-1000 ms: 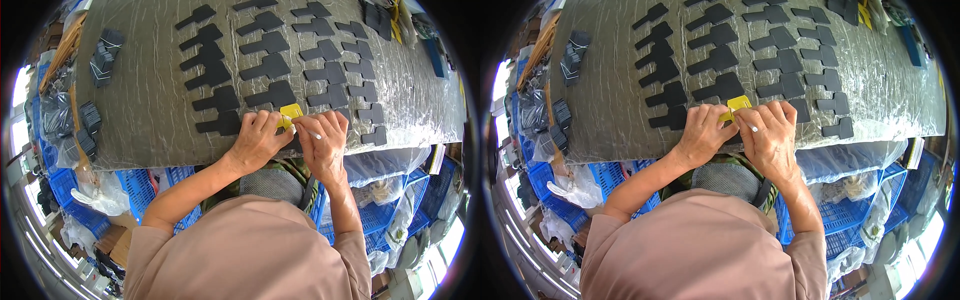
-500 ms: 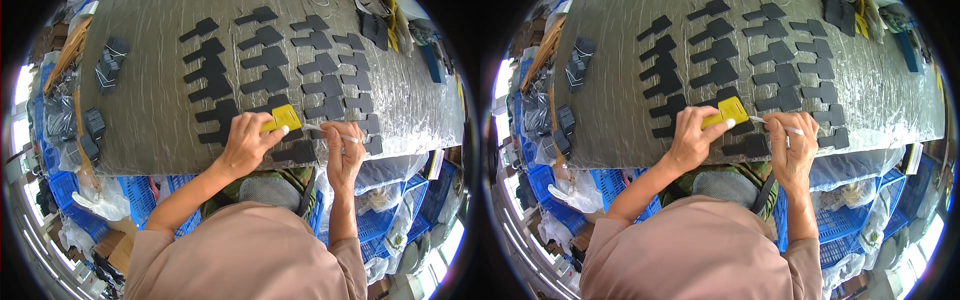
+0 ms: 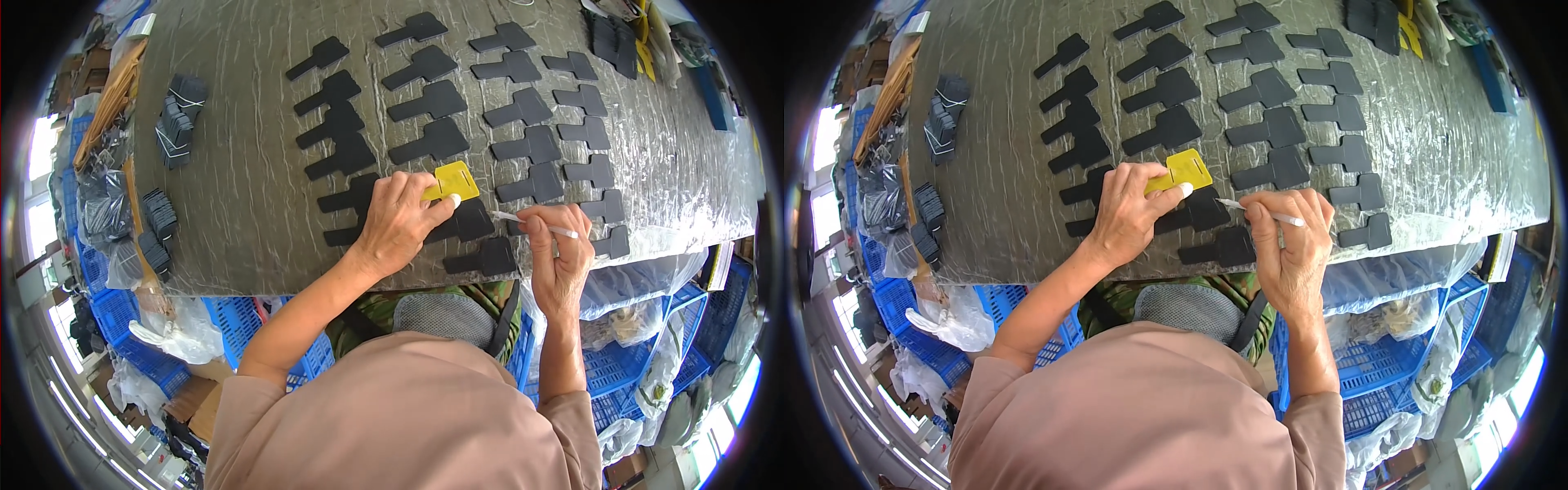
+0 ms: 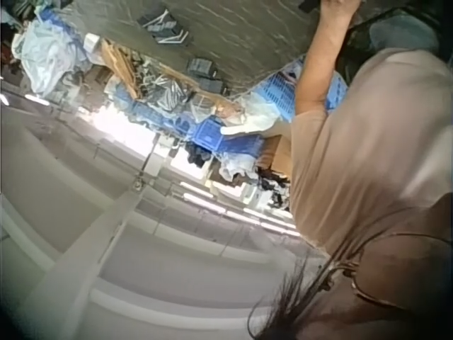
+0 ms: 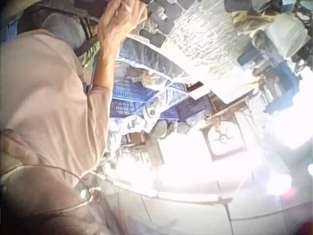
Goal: The recorder uses a yellow spreading tool to apply a substance to black shoe upper components and then organizes them into bundles.
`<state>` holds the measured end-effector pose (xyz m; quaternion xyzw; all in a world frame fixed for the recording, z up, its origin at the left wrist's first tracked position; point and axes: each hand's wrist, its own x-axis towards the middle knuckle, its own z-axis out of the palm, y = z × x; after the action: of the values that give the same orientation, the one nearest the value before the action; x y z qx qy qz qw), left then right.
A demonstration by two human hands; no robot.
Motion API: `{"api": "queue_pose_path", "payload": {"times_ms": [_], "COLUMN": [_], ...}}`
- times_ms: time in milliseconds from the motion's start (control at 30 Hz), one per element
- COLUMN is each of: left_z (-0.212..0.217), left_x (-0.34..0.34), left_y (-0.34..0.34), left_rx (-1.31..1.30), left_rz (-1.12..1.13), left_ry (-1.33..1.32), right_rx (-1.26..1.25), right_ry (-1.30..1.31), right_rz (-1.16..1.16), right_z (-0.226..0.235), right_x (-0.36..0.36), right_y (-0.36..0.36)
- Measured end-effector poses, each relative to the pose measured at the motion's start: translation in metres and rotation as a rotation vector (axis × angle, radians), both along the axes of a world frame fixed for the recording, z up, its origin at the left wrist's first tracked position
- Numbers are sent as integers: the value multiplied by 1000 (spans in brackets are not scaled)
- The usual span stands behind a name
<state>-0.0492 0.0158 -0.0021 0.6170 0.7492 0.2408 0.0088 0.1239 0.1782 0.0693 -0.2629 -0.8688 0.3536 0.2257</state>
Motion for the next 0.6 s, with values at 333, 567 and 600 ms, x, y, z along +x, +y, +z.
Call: {"api": "queue_pose_path", "payload": {"times_ms": [333, 567, 600], "left_z": [0, 3, 2], "left_x": [-1, -2, -2], "left_y": [-1, 2, 2], "left_rx": [-6, 37, 37], "left_rz": [-16, -27, -26], "left_ry": [13, 82, 83], "right_rx": [16, 123, 123], "right_ry": [-13, 6, 6], "right_rz": [31, 86, 88], "right_z": [-5, -12, -16], "right_x": [-18, -37, -40], "right_y": [3, 7, 7]}}
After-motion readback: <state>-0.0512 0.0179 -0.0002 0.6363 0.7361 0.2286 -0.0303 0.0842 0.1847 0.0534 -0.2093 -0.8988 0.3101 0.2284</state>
